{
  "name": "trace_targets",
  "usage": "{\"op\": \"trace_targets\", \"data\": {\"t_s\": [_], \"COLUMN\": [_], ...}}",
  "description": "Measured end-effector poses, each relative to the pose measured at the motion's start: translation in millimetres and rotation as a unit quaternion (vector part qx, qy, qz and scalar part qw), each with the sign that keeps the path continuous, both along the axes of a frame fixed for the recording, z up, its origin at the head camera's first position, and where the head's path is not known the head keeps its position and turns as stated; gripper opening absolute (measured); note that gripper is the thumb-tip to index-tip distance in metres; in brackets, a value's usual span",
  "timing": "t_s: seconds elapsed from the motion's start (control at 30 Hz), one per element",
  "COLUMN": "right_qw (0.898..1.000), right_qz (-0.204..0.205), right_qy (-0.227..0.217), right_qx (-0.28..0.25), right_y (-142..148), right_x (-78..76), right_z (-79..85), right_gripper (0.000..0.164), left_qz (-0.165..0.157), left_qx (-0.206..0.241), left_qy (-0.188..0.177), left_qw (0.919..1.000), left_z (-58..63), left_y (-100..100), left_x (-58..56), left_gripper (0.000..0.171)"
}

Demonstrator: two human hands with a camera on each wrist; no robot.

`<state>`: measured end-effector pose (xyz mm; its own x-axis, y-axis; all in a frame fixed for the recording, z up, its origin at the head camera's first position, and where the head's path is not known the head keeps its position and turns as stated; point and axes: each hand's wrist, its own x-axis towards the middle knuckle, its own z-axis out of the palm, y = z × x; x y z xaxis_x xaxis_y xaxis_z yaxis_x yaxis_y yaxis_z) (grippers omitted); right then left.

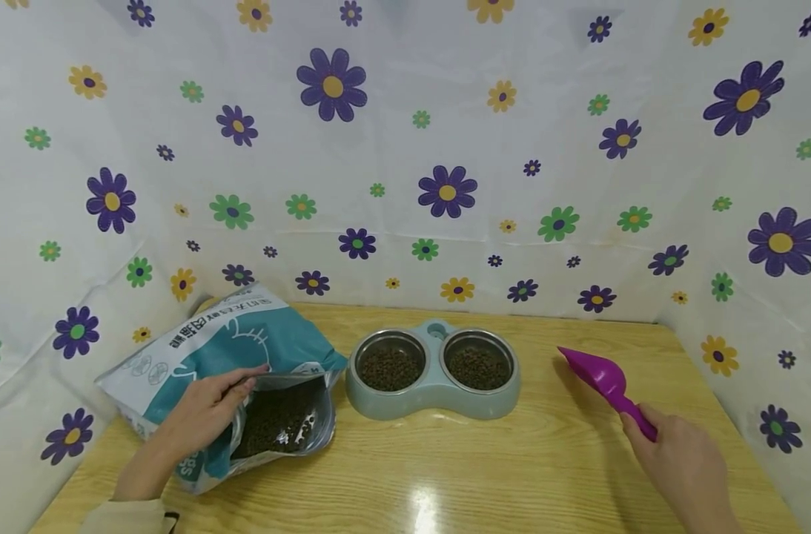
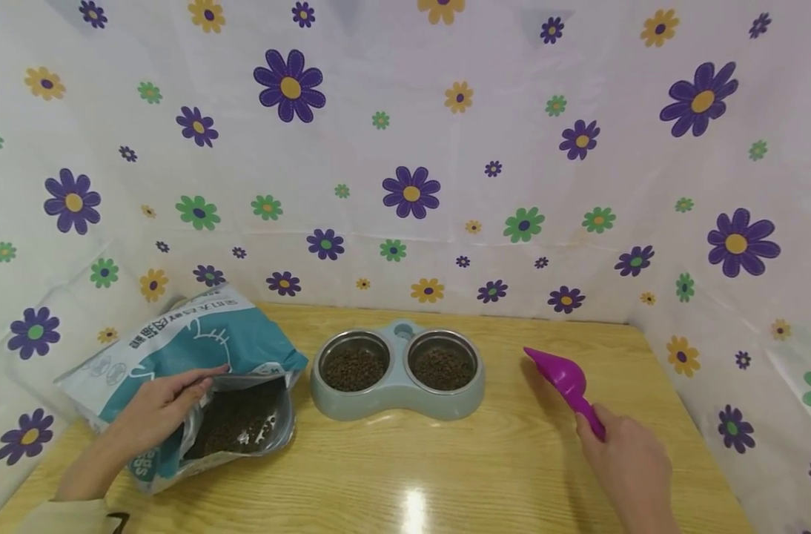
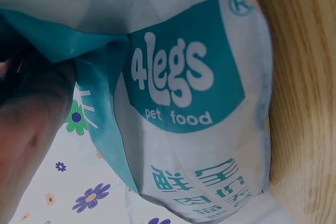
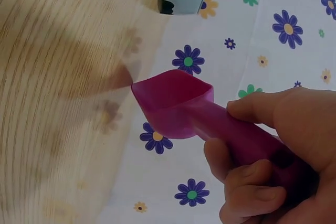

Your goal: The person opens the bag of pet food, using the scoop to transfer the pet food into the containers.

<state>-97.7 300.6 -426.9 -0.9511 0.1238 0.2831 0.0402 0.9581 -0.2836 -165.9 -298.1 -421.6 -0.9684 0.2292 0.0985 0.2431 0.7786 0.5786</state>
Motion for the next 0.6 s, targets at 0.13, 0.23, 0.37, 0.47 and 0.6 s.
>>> {"op": "trace_targets", "data": {"t_s": [0.13,0.23,0.37,0.47,0.6], "right_qw": [0.997,0.993,0.99,0.989,0.988], "right_qz": [-0.015,-0.02,-0.003,-0.001,-0.012], "right_qy": [-0.068,-0.116,-0.137,-0.143,-0.156], "right_qx": [0.013,0.022,0.025,0.02,0.009], "right_y": [0.2,-1.1,-3.8,-5.3,-5.4], "right_x": [-1.6,-2.9,-4.2,-4.3,-6.3], "right_z": [0.5,-0.3,-3.3,-5.7,-8.3], "right_gripper": [0.036,0.036,0.022,0.019,0.024], "left_qz": [0.0,0.001,0.004,0.003,0.003], "left_qx": [0.002,0.005,0.008,0.008,0.008], "left_qy": [-0.002,-0.002,-0.009,-0.015,-0.008], "left_qw": [1.0,1.0,0.9999,0.9999,0.9999], "left_z": [-0.8,-1.4,-1.5,-1.2,-0.6], "left_y": [-0.2,-0.2,-0.3,-0.4,-0.6], "left_x": [0.5,-0.1,-0.3,0.3,-0.1], "left_gripper": [0.04,0.04,0.041,0.041,0.04]}}
